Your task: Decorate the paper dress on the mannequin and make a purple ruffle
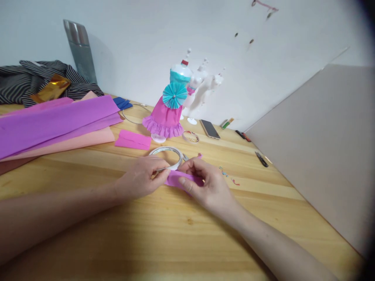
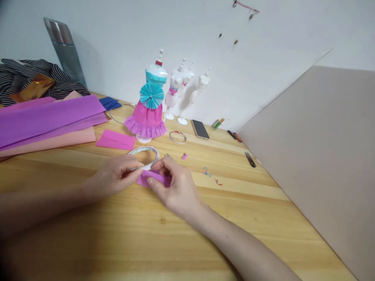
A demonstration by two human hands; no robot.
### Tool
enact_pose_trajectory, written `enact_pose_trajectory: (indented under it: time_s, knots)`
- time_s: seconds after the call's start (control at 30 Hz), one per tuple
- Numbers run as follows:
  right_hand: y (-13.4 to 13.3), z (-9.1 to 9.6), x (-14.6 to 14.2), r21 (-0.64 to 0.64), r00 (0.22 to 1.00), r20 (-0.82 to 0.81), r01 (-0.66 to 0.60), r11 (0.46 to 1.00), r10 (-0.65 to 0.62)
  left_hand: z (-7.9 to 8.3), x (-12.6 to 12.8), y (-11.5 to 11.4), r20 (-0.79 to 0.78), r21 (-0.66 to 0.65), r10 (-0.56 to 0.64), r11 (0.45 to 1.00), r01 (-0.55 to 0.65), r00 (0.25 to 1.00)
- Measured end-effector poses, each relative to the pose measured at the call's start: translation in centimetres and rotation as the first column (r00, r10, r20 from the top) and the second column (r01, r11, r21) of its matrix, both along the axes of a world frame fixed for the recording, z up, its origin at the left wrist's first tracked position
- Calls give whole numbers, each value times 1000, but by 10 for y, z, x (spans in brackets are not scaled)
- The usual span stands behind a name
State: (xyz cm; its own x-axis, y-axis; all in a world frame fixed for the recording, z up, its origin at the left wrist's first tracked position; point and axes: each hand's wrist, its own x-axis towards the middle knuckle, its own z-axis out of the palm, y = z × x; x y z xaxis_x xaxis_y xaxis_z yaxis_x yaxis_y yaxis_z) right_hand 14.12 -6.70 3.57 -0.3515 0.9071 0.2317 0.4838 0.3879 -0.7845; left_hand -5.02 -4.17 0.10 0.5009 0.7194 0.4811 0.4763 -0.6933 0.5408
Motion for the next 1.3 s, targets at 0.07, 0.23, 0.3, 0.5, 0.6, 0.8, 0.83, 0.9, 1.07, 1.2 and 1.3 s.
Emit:
enact_pose_trajectory:
  time_s: [0.07, 0.23, 0.3, 0.5, 0.6, 0.8, 0.83, 0.9, 1.07, 1.2, 1.3]
  knots:
    - [2, 0, 1, -13, 999, 40, 7, 1000, -6, 1, 0, 0, -6, 7, 0, 1000, 0, 1000]
    - [4, 2, 3, 23, 991, 133, 8, 1000, -11, -1, 1, 0, 8, 48, 4, 999, -5, 1000]
    - [3, 2, 2, 10, 991, 134, -17, 1000, 16, -2, 2, 1, 2, 40, -8, 999, 8, 1000]
    - [2, -4, -1, 44, 998, 69, -15, 999, 12, -3, 3, -1, 21, 25, -29, 999, 28, 999]
    - [1, -8, -2, 110, 998, 68, -7, 994, 0, -2, 4, -2, 29, -2, -43, 999, 43, 999]
    - [-1, -10, -4, 142, 998, 56, -25, 990, 17, -2, 5, -4, 58, -20, -59, 998, 60, 997]
    - [-1, -10, -4, 148, 999, 50, -18, 989, 11, -2, 5, -4, 51, -30, -54, 998, 56, 997]
    - [-2, -11, -5, 155, 999, 37, -3, 988, -3, -2, 5, -5, 33, -56, -50, 997, 52, 998]
    - [-3, -13, -6, 171, 1000, 17, 23, 985, -26, -1, 5, -6, 40, -72, -65, 995, 68, 997]
    - [-5, -15, -7, 197, 1000, -6, 16, 980, -15, -2, 5, -6, 50, -73, -57, 995, 61, 997]
    - [-7, -16, -7, 228, 1000, -15, 14, 974, -11, -2, 4, -6, 36, -67, -47, 997, 49, 998]
